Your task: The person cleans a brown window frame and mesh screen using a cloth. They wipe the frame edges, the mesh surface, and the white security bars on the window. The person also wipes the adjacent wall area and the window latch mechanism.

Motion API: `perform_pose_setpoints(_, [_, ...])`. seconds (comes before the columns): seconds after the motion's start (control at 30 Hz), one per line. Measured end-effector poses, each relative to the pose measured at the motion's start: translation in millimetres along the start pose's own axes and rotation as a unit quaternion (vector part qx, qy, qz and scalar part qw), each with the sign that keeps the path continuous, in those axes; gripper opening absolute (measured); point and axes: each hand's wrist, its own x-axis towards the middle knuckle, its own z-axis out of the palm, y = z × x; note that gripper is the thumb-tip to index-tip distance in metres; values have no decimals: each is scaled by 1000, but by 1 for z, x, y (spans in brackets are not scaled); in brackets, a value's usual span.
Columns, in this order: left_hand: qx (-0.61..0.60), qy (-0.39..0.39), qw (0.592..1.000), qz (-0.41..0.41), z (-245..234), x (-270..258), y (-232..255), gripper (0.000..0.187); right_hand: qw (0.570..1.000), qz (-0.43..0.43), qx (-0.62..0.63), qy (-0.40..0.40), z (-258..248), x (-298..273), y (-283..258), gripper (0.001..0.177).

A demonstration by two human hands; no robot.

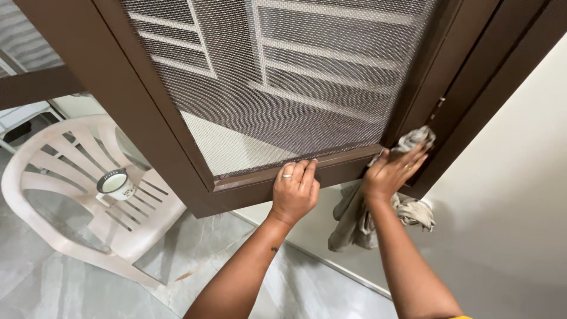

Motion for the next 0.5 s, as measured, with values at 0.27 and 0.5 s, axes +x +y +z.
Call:
perform_pose_setpoints(0.27, [8,0,1000,3,4,-2,-1,37,997,55,53,-13,-11,-49,-8,40])
perform_pose_setpoints(0.5, [-11,1,1000,-17,1,-2,4,36,953,-243,49,172,-136,165,-68,50])
